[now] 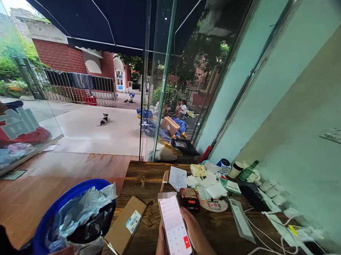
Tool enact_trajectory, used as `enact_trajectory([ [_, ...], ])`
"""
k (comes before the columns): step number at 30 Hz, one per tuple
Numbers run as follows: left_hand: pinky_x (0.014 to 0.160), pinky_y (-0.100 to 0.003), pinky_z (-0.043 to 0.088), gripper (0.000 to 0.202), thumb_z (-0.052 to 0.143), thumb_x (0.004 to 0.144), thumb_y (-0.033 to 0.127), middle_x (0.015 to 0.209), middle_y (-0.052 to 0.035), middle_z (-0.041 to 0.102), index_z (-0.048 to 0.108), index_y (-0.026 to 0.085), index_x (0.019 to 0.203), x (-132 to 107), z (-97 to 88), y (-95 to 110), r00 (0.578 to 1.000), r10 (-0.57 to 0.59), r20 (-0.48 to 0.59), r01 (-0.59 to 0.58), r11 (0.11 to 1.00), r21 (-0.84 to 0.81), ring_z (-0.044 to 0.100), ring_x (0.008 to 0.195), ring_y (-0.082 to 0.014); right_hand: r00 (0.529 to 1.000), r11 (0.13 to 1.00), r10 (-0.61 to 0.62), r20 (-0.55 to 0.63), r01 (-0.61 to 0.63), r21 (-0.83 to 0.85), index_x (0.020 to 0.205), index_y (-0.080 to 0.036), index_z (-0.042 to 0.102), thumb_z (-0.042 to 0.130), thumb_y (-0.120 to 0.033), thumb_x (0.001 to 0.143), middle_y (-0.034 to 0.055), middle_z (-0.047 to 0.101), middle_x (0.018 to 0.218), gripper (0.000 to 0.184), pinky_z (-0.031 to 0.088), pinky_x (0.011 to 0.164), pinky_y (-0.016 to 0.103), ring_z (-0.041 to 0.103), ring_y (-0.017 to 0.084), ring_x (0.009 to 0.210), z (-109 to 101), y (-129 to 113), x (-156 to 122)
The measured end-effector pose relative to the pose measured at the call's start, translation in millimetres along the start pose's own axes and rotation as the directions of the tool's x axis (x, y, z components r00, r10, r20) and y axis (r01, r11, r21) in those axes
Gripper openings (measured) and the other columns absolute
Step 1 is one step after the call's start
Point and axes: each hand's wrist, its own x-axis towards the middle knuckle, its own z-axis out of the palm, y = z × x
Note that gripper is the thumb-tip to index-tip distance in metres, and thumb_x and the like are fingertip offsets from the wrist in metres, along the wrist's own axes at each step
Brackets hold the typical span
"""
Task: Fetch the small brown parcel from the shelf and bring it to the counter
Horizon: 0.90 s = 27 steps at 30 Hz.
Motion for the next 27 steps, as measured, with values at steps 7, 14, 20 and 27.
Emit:
enact_trajectory([
  [7,0.063,-0.046,0.060,0.078,0.070,0.060,0.067,0.120,-0.0046,0.069,0.049,0.044,0.132,9,36.4,-11,1.000,-0.024,0.007,0.024,0.999,-0.047,0.067,0.099,-0.0379,0.992,0.994,-0.107,0.067,0.107,0.002,0.100,-0.018,0.066,0.069,-0.043,0.068,0.0055,0.072,0.098,0.040,0.047,0.089,0.035,0.063,0.025,0.099,11,-39,9],
  [14,0.072,-0.050,0.055,0.067,0.071,0.069,0.057,0.102,-0.0034,0.075,0.051,0.041,0.130,-2,-66.2,72,0.996,-0.081,0.036,0.078,0.993,0.084,0.069,0.096,-0.0351,0.976,0.977,-0.154,0.151,0.174,-0.126,0.114,-0.018,0.063,0.065,-0.046,0.073,0.0071,0.068,0.115,0.049,0.041,0.104,0.038,0.059,0.026,0.111,-13,-45,21],
  [20,0.074,-0.051,0.054,0.064,0.067,0.074,0.054,0.104,-0.0037,0.075,0.047,0.043,0.134,6,-8.6,25,0.998,-0.054,0.016,0.053,0.998,0.017,0.069,0.093,-0.0344,0.989,0.994,-0.027,0.145,0.042,-0.099,0.112,-0.020,0.064,0.061,-0.048,0.074,0.0052,0.071,0.102,0.048,0.052,0.081,0.034,0.064,0.026,0.096,-28,-46,25],
  [27,0.076,-0.052,0.053,0.078,0.070,0.070,0.055,0.117,-0.0040,0.071,0.036,0.045,0.140,22,63.3,-35,0.999,0.039,-0.024,-0.041,0.995,-0.095,0.067,0.099,-0.0362,0.990,0.997,-0.012,0.138,0.023,-0.076,0.101,-0.020,0.069,0.064,-0.049,0.071,0.0051,0.072,0.099,0.042,0.050,0.081,0.032,0.063,0.025,0.095,-32,-43,26],
])
